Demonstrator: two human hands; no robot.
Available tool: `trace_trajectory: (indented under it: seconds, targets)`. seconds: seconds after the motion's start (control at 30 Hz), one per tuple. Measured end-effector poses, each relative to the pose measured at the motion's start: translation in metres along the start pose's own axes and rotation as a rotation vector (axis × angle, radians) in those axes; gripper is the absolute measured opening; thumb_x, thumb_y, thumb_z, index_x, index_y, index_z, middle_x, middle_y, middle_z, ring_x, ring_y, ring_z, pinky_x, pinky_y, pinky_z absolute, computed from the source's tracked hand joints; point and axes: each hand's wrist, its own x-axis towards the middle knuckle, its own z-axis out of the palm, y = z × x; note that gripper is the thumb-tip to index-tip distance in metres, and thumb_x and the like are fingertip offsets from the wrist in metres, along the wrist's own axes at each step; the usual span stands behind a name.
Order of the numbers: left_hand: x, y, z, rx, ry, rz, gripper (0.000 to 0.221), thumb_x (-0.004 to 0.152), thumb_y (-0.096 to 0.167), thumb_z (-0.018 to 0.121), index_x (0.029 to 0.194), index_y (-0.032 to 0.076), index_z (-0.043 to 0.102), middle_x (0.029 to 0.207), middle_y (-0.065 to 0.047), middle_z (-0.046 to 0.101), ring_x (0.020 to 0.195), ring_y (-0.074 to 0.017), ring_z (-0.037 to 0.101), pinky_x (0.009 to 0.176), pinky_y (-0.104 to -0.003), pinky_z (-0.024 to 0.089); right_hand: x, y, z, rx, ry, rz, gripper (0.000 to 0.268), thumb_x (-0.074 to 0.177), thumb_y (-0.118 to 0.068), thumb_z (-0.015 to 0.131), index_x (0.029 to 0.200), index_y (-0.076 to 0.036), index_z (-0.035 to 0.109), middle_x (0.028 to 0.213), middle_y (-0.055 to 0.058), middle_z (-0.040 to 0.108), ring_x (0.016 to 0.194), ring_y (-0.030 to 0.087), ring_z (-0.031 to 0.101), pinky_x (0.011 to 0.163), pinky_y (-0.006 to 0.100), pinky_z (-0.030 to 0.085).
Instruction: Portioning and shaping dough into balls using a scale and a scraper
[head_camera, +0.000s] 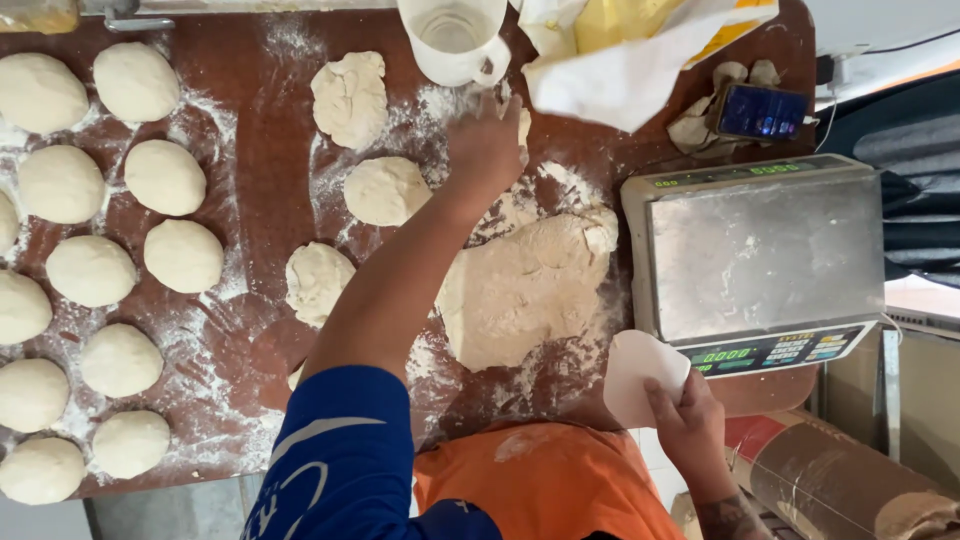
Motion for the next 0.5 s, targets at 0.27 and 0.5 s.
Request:
trace_trajectory:
  seconds: [0.27, 0.5]
  targets:
    - [-0.012, 0.003, 0.012, 0.146, 0.569, 0.272, 0.029, 0.095, 0.020, 0.068, 0.121, 0.009, 0.067, 0.109, -0.014, 0.073, 0.117, -0.0431, 0.066, 0.108, -0.063, 0.043, -0.006, 0.004, 0.005, 0.054, -0.008, -0.070, 0.044, 0.088, -0.039, 0.070, 0.117, -0.006, 0.064, 0.082, 0.013, 0.072, 0.076, 0.030, 0.067, 0.065, 0.043, 0.050]
    - [0.010, 0.004, -0.012, 0.125, 0.490, 0.488, 0.062, 0.083, 0.006, 0.077, 0.142, 0.008, 0.056, 0.138, -0.010, 0.065, 0.128, -0.0417, 0.055, 0.115, -0.062, 0.032, -0.015, 0.013, 0.008, 0.027, -0.013, -0.160, 0.047, 0.090, -0.042, 0.064, 0.124, -0.010, 0.063, 0.100, 0.011, 0.073, 0.087, 0.035, 0.070, 0.068, 0.046, 0.051]
